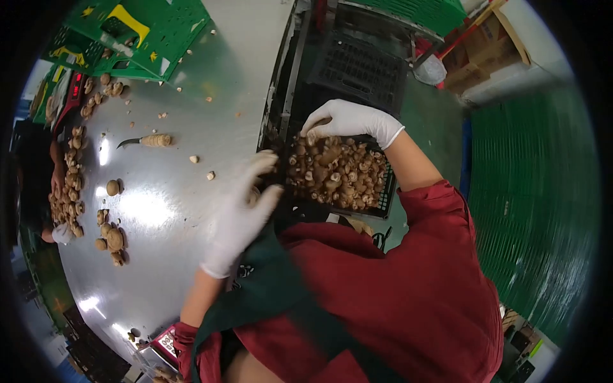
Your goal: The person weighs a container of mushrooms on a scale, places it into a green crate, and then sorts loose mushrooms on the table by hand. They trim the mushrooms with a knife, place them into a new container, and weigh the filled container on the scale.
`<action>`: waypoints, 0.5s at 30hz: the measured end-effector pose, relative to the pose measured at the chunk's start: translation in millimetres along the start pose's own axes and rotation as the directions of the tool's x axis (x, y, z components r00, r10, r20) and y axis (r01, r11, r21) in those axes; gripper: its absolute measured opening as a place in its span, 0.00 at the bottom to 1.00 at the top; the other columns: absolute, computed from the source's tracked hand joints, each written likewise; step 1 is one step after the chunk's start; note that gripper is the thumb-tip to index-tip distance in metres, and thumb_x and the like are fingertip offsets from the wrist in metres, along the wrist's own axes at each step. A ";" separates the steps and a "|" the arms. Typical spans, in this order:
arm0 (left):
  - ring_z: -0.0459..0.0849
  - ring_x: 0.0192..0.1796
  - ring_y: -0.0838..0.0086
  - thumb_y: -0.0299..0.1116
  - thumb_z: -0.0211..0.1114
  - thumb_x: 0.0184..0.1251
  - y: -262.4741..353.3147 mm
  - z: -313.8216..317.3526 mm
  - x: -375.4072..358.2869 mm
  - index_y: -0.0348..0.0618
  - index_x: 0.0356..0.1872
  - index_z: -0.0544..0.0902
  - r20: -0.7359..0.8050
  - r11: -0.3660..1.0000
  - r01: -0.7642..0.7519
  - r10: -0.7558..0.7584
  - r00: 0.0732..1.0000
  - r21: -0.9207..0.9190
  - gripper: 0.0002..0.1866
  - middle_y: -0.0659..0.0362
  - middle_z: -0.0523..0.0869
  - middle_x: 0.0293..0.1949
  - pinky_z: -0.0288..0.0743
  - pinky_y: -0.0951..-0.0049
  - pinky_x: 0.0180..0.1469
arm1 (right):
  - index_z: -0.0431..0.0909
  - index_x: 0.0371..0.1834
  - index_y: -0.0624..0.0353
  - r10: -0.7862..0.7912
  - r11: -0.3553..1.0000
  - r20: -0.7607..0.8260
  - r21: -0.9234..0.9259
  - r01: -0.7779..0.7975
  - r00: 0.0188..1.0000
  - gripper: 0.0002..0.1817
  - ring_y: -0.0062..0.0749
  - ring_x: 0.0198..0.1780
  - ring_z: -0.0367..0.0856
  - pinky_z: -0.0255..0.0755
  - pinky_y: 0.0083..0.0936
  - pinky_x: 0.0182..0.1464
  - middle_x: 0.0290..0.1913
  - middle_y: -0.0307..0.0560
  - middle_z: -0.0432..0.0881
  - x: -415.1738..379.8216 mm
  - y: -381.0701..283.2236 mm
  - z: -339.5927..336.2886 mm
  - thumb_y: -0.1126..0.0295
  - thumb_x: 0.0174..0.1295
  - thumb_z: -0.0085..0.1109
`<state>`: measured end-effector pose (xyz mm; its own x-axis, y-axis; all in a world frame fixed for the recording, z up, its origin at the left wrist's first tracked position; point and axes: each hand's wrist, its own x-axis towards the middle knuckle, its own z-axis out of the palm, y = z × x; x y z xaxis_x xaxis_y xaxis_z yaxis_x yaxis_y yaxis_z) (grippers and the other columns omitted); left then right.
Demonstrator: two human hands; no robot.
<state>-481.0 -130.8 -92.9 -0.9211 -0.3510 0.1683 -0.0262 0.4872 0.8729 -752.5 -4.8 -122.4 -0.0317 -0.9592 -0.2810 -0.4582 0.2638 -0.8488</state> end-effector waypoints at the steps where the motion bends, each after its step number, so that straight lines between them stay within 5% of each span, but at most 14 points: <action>1: 0.84 0.57 0.57 0.25 0.68 0.61 10.7 -17.4 -0.5 0.42 0.58 0.79 0.058 0.947 0.285 -0.279 0.958 -0.146 0.22 0.49 0.82 0.58 0.79 0.65 0.56 | 0.86 0.51 0.58 0.011 1.000 -0.022 0.011 -0.011 1.000 0.14 0.28 0.46 0.84 0.77 0.26 0.53 0.44 0.44 0.89 -1.4 0.3 -0.8 0.65 0.68 0.61; 3: 0.87 0.45 0.58 0.25 0.66 0.62 25.1 -56.9 7.7 0.43 0.56 0.80 -0.009 0.980 0.052 -0.051 0.999 0.191 0.19 0.52 0.86 0.48 0.82 0.63 0.47 | 0.85 0.51 0.60 0.085 0.996 -0.028 0.041 -0.084 0.996 0.14 0.27 0.43 0.84 0.78 0.27 0.50 0.42 0.44 0.89 5.8 -13.1 -2.6 0.63 0.69 0.61; 7: 0.86 0.44 0.57 0.28 0.67 0.60 114.3 -106.3 13.8 0.43 0.55 0.80 0.082 0.842 -0.166 0.144 0.986 0.514 0.20 0.52 0.85 0.44 0.81 0.62 0.45 | 0.85 0.48 0.62 -0.224 0.971 -0.014 -0.093 0.222 0.974 0.12 0.31 0.43 0.85 0.78 0.28 0.50 0.43 0.47 0.89 65.2 -77.9 10.3 0.67 0.67 0.61; 14: 0.84 0.42 0.57 0.30 0.67 0.56 168.7 -103.7 -17.0 0.42 0.50 0.81 0.148 0.618 -0.315 0.306 0.940 0.720 0.18 0.50 0.83 0.41 0.79 0.61 0.43 | 0.83 0.51 0.62 -0.405 0.901 0.119 -0.116 0.418 0.907 0.14 0.33 0.47 0.85 0.77 0.27 0.52 0.48 0.47 0.87 227.8 -172.8 104.6 0.71 0.64 0.61; 15: 0.83 0.42 0.57 0.30 0.67 0.56 168.3 -106.6 -20.1 0.42 0.49 0.81 0.132 0.611 -0.310 0.319 0.939 0.728 0.18 0.50 0.83 0.40 0.79 0.61 0.43 | 0.79 0.58 0.60 -0.330 0.919 0.142 -0.176 0.352 0.933 0.20 0.37 0.57 0.82 0.74 0.30 0.60 0.57 0.48 0.83 248.2 -183.1 116.2 0.67 0.64 0.61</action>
<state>-425.6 -126.9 99.5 -0.9241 -0.0687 0.3759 -0.0132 0.9889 0.1481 -573.3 -279.3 -88.8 0.2474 -0.9679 -0.0454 -0.5889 -0.1130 -0.8003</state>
